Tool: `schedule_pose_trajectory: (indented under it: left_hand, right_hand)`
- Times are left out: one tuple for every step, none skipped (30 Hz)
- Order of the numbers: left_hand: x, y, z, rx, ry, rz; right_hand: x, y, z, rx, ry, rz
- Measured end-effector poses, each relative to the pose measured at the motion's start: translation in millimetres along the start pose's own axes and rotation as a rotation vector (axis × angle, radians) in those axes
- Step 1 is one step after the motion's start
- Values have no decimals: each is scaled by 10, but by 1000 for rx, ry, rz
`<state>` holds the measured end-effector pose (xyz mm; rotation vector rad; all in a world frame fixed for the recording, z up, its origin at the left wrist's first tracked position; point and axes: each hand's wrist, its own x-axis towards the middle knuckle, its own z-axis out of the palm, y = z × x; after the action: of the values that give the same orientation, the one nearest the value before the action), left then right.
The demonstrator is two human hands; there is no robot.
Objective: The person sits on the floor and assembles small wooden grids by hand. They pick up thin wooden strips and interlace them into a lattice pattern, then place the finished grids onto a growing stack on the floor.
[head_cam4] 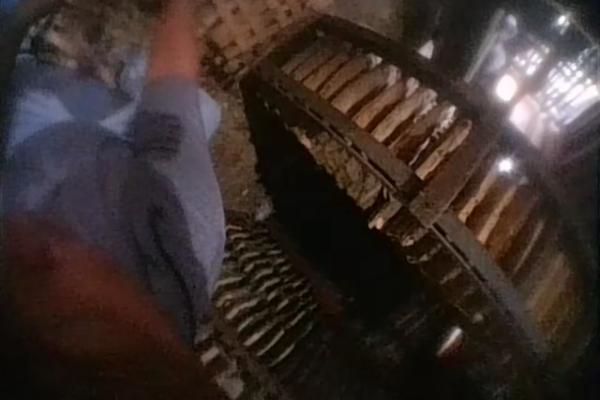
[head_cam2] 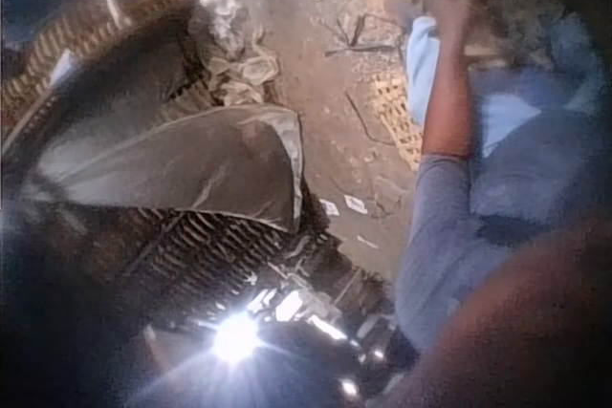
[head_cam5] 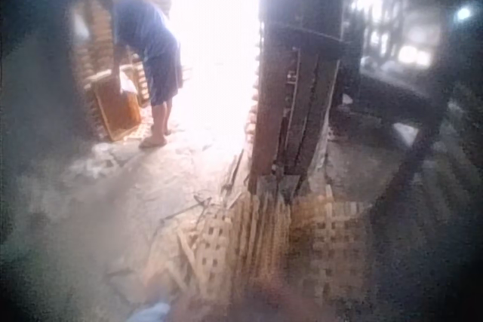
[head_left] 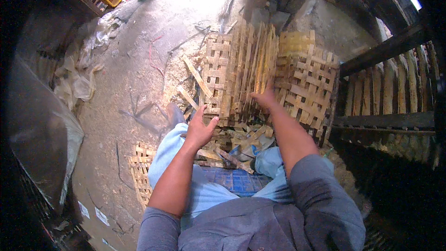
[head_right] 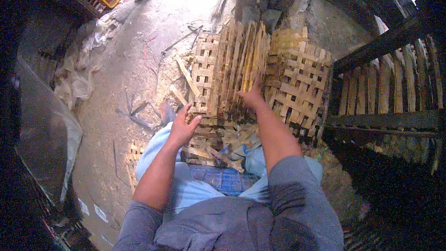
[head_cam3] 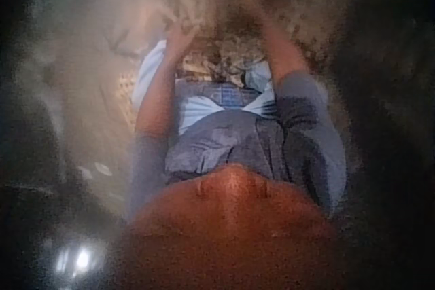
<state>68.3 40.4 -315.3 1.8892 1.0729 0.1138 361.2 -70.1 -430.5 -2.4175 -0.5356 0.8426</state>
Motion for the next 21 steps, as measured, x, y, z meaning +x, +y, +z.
schedule_pose_trajectory:
  left_hand:
    - [3,-39,1,-9,4,1]
    - [13,-47,21,-19,-2,12]
    - [15,-13,26,-10,-5,31]
    - [11,20,27,-2,-7,50]
    - [16,40,30,6,-4,68]
    - [14,0,33,-28,8,81]
    - [1,-39,39,-36,11,58]
    - [-7,4,14,-38,1,48]
    - [-12,38,-5,-40,-8,38]
    - [-25,51,-15,-36,-11,37]
    - [-34,87,-21,-30,-19,44]
    - [-37,85,-36,-27,-16,41]
    - [-15,73,-42,-10,2,59]
    - [-12,-4,-39,4,30,62]
    - [-14,59,-35,17,29,88]
    - [2,123,-46,13,-12,38]
    - [21,131,-58,21,-2,60]
    - [33,116,-65,25,10,80]
    - [28,112,-73,29,22,98]
    - [22,145,-87,5,26,82]
    - [25,133,-75,14,45,87]
  right_hand:
    - [16,19,-66,39,-27,-14]
    - [37,115,-72,51,53,44]
    - [87,170,-108,20,74,82]
    - [151,213,-151,-11,95,120]
    - [194,230,-186,-43,115,153]
    - [114,19,-206,-92,146,209]
    - [84,-153,-202,-109,123,220]
    - [86,-253,-218,-115,112,242]
    - [86,-322,-221,-122,99,263]
    - [106,-307,-143,-128,139,223]
    - [160,-220,-36,-129,186,186]
    - [185,-248,-13,-124,189,178]
    - [212,-272,-5,-120,193,172]
    - [195,-346,-79,-113,148,196]
    - [149,-275,-259,-100,128,248]
    - [336,23,-214,-119,284,305]
    - [349,69,-385,-54,268,194]
    - [314,53,-612,8,251,80]
    - [241,-23,-835,68,230,-33]
    - [142,-169,-1074,31,203,17]
    - [23,-370,-1350,-2,180,65]
